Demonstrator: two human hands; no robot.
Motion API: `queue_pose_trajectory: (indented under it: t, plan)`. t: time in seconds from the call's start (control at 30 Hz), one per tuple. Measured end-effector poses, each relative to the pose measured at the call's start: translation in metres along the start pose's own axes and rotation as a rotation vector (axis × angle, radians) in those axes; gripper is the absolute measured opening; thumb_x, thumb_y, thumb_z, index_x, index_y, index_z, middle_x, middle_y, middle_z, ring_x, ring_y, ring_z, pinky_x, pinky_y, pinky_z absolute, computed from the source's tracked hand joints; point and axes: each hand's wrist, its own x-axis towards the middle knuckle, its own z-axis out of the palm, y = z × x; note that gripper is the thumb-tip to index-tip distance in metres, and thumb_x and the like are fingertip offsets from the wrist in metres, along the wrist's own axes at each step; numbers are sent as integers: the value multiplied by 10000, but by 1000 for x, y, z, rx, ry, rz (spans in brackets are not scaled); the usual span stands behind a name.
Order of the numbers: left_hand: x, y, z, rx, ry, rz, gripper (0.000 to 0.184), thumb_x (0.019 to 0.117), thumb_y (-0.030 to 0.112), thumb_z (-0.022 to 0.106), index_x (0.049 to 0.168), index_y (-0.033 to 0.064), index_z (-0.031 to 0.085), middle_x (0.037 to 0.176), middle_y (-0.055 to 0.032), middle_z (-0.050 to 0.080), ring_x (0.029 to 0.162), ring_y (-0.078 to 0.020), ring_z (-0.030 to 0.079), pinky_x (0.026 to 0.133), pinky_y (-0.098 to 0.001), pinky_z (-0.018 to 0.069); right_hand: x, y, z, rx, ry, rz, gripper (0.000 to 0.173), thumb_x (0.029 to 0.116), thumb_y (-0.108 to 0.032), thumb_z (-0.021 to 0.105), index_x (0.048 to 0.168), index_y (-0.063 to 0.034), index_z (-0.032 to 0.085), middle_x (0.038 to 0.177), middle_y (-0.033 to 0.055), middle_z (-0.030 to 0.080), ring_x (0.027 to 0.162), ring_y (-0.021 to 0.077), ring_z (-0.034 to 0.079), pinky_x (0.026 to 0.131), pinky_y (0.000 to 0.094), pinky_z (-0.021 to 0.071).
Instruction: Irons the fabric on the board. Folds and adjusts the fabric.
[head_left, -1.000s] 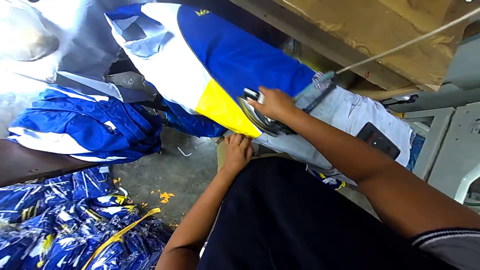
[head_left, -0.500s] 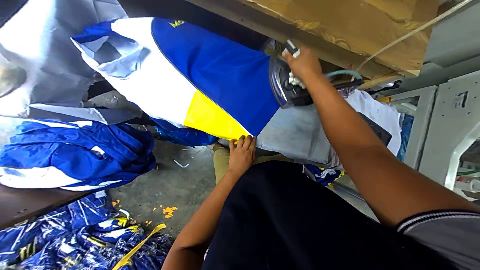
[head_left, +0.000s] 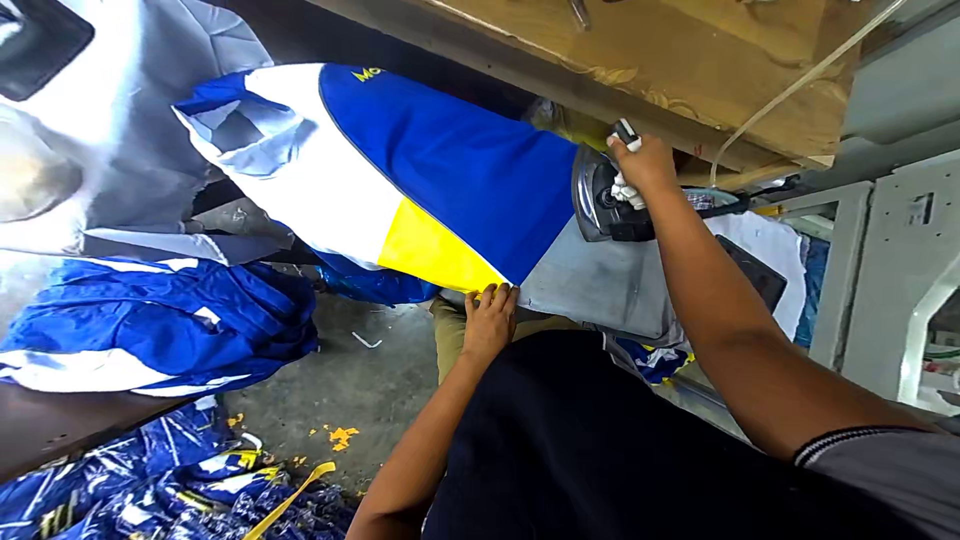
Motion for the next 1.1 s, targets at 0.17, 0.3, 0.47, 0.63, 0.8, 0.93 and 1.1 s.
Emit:
queue_pose_trajectory:
  t: [0.17, 0.3, 0.47, 0.63, 0.8, 0.93, 1.1]
  plan:
    - [-1, 5, -1, 29, -74, -25, 482, 1001, 164, 569, 1479, 106, 560, 1497, -162, 553, 1398, -423, 484, 1099, -695, 319, 4, -13, 3, 2, -28, -48, 687, 1043, -569, 498, 1352, 39, 580, 1286, 294, 631, 1226, 449, 607, 1008, 650, 454]
    - [0, 6, -9, 44, -165, -46, 496, 1030, 165, 517, 1524, 129, 503, 1558, -134, 494, 1452, -396, 426, 1134, -676, 289, -37, 0, 11, -37, -88, -123, 675, 1044, -558, 512, 1347, 41, 581, 1232, 332, 639, 1176, 502, 618, 968, 695, 460]
    - [1, 0, -2, -20, -10, -3, 426, 993, 124, 559, 1413, 104, 623, 1450, -157, 594, 1367, -418, 518, 1093, -699, 327, -82, 31, 17, -117, -226, -184, 623, 1036, -540, 552, 1319, 13, 591, 1074, 316, 674, 1020, 508, 664, 849, 692, 498]
    - [6, -13, 15, 48, 234, 141, 327, 943, 126, 637, 1255, 73, 717, 1256, -183, 696, 1168, -444, 644, 974, -693, 437, -86, 72, -7, -155, -308, -141, 695, 938, -517, 725, 1379, -3, 568, 1115, 319, 671, 1056, 498, 656, 886, 690, 492]
    - [13, -22, 29, 82, 334, 208, 280, 923, 135, 668, 1179, 38, 727, 1153, -238, 703, 1069, -489, 664, 938, -730, 430, -94, 133, -68, -236, -293, -52, 547, 932, -339, 774, 1319, 12, 611, 1151, 330, 657, 1110, 519, 625, 907, 714, 462]
    - [17, -19, 32, 106, 355, 205, 271, 898, 63, 637, 1152, 3, 707, 1122, -285, 686, 1045, -530, 650, 941, -756, 399, -86, 204, -101, -249, -234, 54, 486, 890, -251, 809, 1229, 52, 640, 1146, 344, 646, 1114, 528, 610, 898, 733, 442]
    - [17, -15, 30, 173, 395, 188, 248, 875, 25, 621, 1109, -4, 698, 1083, -279, 683, 1009, -515, 653, 919, -710, 414, -70, 282, -105, -250, -158, 195, 545, 856, -224, 830, 1282, 52, 630, 1198, 374, 625, 1165, 556, 583, 931, 757, 417]
